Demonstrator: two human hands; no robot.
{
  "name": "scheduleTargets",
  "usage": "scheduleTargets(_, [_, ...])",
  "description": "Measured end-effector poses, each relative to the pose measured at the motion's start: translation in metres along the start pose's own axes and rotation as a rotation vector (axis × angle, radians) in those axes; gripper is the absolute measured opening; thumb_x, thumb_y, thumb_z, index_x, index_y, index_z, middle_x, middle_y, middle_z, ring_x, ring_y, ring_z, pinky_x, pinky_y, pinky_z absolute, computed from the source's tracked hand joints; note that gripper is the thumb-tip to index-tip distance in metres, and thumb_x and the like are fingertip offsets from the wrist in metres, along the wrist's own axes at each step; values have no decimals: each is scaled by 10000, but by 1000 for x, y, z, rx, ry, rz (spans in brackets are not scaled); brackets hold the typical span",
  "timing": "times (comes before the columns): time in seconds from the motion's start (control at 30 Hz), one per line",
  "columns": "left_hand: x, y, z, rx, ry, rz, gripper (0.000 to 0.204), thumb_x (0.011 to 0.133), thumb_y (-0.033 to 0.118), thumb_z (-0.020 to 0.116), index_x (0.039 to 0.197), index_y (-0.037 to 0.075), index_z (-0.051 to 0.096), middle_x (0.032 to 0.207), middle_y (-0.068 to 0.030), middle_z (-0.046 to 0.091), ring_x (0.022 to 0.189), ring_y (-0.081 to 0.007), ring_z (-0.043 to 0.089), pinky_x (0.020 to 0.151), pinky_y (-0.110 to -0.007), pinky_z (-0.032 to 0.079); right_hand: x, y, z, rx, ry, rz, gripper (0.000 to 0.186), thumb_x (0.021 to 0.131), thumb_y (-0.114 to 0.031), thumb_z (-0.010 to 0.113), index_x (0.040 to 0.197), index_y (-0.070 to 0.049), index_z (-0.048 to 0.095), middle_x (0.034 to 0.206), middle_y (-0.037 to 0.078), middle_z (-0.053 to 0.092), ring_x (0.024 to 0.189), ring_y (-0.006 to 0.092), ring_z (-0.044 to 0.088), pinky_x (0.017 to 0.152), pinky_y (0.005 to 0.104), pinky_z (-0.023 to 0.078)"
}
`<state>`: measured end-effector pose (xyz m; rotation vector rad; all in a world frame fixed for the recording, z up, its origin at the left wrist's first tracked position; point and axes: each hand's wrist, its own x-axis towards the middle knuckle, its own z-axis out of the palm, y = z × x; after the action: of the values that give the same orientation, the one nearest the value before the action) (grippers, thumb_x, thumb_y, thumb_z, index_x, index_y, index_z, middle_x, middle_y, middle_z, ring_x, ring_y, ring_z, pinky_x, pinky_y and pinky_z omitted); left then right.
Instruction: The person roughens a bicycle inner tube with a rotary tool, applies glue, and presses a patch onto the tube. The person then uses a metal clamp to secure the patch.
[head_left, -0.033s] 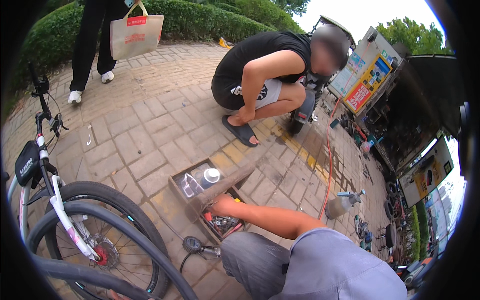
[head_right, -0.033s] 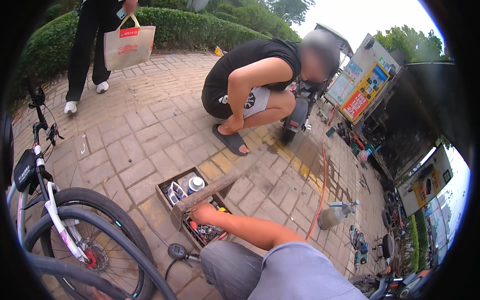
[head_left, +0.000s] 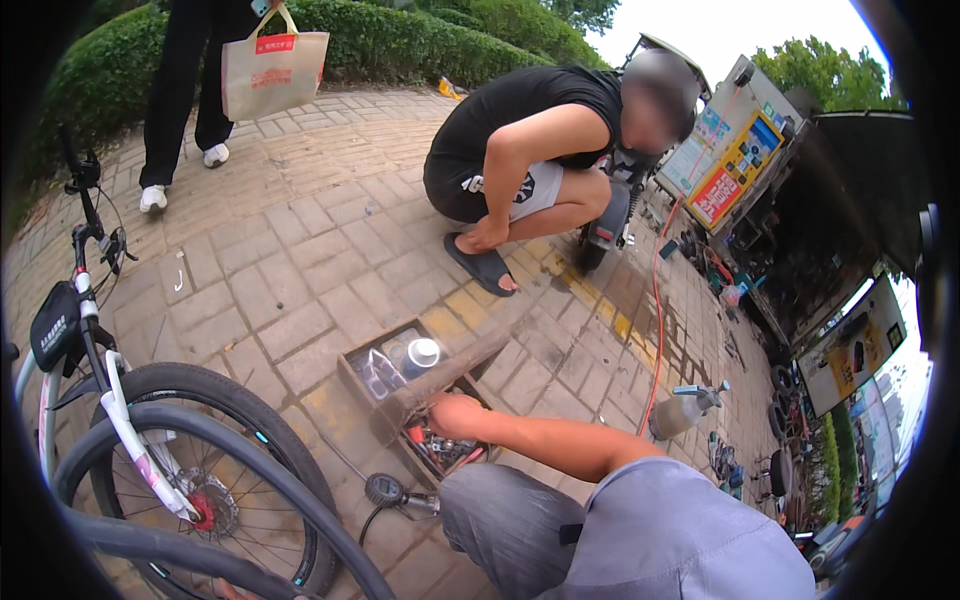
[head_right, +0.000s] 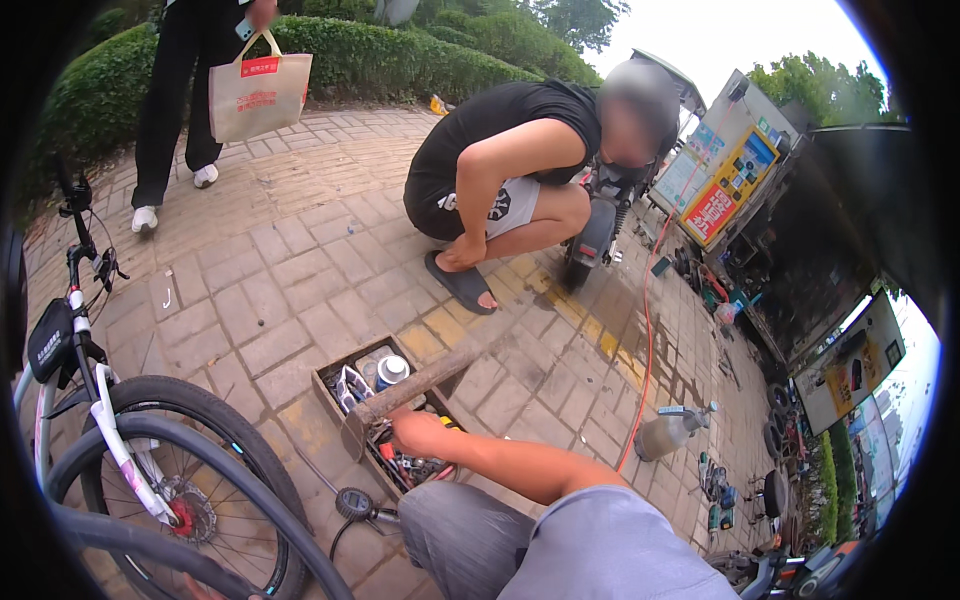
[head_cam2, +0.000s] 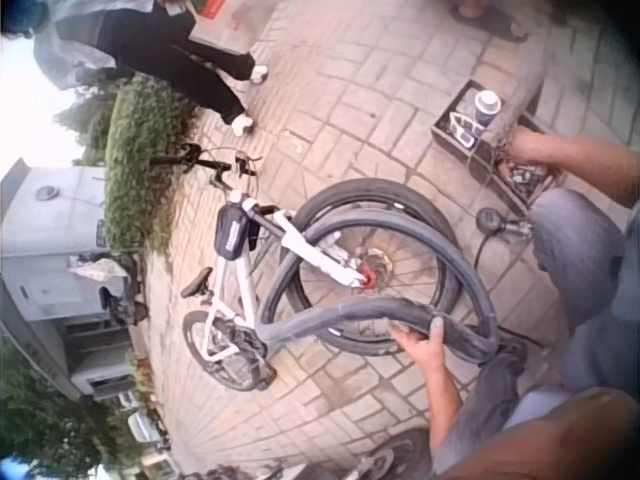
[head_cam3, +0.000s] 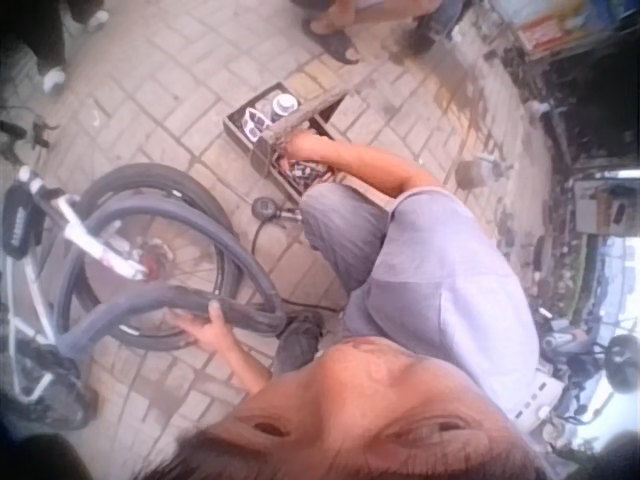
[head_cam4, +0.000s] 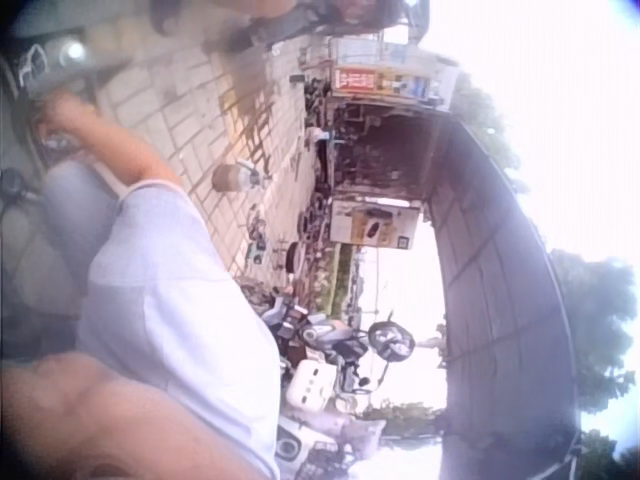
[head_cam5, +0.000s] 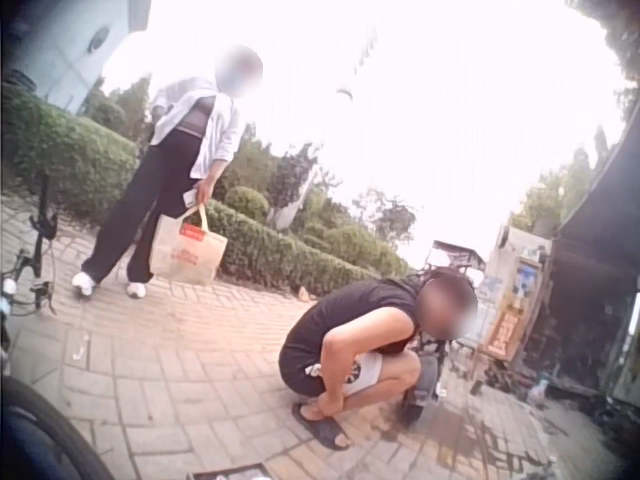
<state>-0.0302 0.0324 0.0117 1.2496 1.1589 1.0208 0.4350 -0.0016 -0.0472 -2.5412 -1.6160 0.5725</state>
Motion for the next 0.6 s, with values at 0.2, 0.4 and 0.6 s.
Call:
scheduleTargets(0.2, [-1,9,7,-113,24,3,1003,788,60,771,1556,48,125,1509,-221,344,1343,-330,409,1132,-454,343,-96,-45,-99,98,-252,-261,243,870,-234,650,924,-8,579,759,185,639,725,382,644,653,476,496])
scheduleTargets(0.4, [-3,12,16,-127,8,-72,996,800,2,747,1567,67,115,1527,-207,310,1347,-317,396,1126,-443,347,-43,-226,-91,684,93,-735,210,902,-156,658,1041,-32,561,908,125,524,770,282,585,661,396,462])
scheduleTargets(0.6, [-8,-3,26,-165,-37,-28,1006,802,12,763,1562,32,104,1523,-225,304,1342,-321,403,1123,-439,346,-5,-365,-61,510,-116,-817,455,695,-315,801,970,5,630,893,167,658,784,371,667,716,453,527])
